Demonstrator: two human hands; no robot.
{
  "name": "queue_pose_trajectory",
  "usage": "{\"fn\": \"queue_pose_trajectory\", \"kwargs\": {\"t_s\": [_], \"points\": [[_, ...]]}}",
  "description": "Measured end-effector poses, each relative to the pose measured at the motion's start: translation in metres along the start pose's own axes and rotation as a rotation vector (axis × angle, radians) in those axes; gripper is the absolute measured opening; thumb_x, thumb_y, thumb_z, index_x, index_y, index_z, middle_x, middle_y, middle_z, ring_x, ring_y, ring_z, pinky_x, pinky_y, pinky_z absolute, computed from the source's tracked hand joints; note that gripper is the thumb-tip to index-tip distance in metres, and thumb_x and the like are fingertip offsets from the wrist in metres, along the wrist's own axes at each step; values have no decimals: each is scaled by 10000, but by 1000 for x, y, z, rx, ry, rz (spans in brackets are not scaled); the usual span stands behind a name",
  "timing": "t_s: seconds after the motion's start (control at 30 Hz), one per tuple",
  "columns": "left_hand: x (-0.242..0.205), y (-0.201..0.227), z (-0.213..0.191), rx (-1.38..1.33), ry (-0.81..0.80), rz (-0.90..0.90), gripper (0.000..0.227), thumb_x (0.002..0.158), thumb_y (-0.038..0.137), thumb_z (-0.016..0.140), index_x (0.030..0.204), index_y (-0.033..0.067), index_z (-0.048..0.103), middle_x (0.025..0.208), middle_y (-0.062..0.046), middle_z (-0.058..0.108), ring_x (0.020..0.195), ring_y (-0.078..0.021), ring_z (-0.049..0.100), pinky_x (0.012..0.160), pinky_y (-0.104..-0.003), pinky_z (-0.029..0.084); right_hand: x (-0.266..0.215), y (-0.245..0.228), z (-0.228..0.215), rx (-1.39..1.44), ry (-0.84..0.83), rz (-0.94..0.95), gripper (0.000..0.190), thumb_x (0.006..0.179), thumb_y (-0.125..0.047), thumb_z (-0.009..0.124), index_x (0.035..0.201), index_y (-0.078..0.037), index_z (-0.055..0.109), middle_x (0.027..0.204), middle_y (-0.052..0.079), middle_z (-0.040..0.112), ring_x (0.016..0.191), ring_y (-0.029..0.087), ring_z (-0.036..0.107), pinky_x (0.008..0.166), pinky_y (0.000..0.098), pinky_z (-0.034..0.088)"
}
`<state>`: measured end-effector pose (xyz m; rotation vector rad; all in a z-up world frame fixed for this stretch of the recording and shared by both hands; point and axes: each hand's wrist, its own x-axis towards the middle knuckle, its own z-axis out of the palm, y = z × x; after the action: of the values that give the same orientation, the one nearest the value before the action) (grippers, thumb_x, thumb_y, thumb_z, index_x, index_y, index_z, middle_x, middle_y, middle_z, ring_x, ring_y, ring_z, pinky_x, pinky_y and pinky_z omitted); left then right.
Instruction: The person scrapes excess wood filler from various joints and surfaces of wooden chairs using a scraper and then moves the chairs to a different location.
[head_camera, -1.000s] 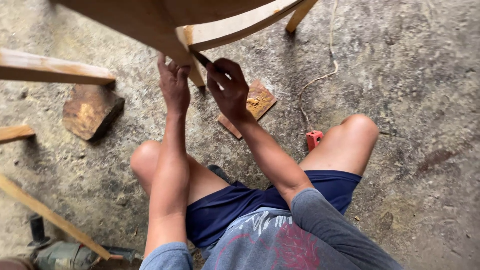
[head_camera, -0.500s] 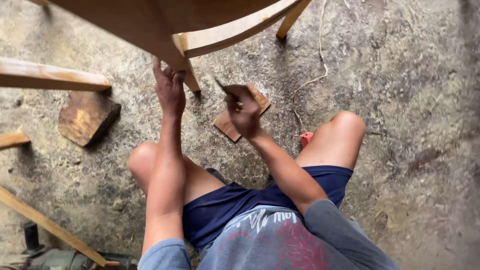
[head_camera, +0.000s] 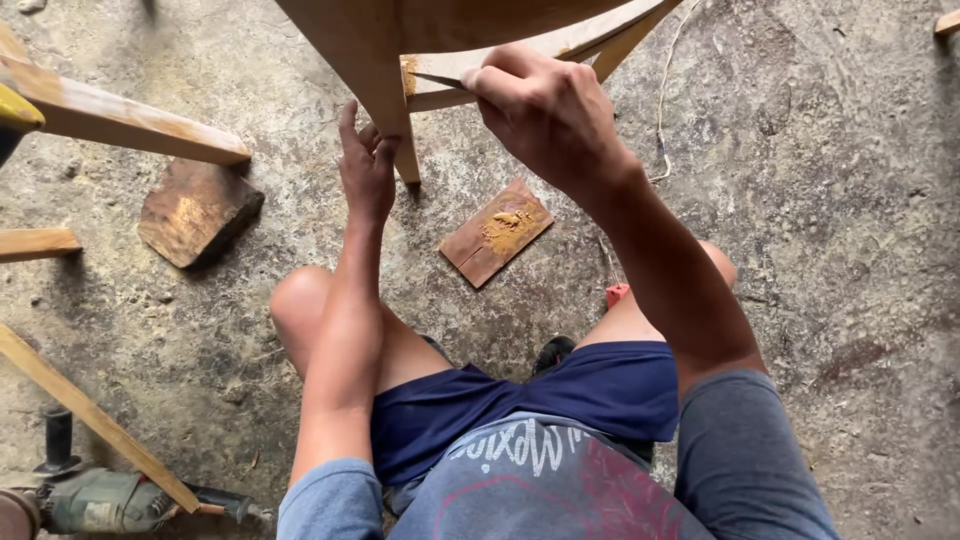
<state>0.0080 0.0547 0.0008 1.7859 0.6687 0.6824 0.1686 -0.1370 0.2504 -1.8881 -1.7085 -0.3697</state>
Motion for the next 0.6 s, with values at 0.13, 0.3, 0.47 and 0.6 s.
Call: {"fn": "queue_pose_trajectory", "kwargs": {"t_s": [0.13, 0.3, 0.47, 0.6], "points": [[0, 1, 0, 3, -14, -13, 667, 1086, 208, 605, 1594, 49, 203, 1332, -185, 722, 1206, -281, 743, 1003, -386, 583, 1, 0, 5, -54, -18, -29, 43, 990, -62, 745, 1029, -56, 729, 985, 53, 737, 787, 229, 738, 619, 346, 596], [0, 5, -2, 7, -27, 3, 698, 1098, 253, 645, 1589, 50, 194, 1338, -186, 716, 1227, -304, 726, 1020, -403, 586, 6, -4, 4, -100, -66, -22, 33, 1005, -83, 758, 1017, -64, 734, 958, 41, 733, 776, 218, 736, 598, 337, 591], [-1, 8, -2, 70, -20, -30, 701, 1071, 245, 646, 1591, 59, 213, 1339, -166, 721, 1200, -297, 736, 1043, -409, 595, 4, -10, -2, -101, -35, 5, 55, 996, -90, 768, 1029, -56, 741, 969, 45, 743, 765, 206, 735, 574, 323, 581], [1, 5, -2, 33, -30, 7, 697, 1070, 209, 636, 1590, 51, 201, 1364, -168, 713, 1226, -295, 733, 1027, -401, 614, 5, -7, 2, -114, -32, -19, 34, 1004, -71, 756, 1035, -67, 742, 981, 39, 746, 776, 203, 735, 585, 328, 582]]}}
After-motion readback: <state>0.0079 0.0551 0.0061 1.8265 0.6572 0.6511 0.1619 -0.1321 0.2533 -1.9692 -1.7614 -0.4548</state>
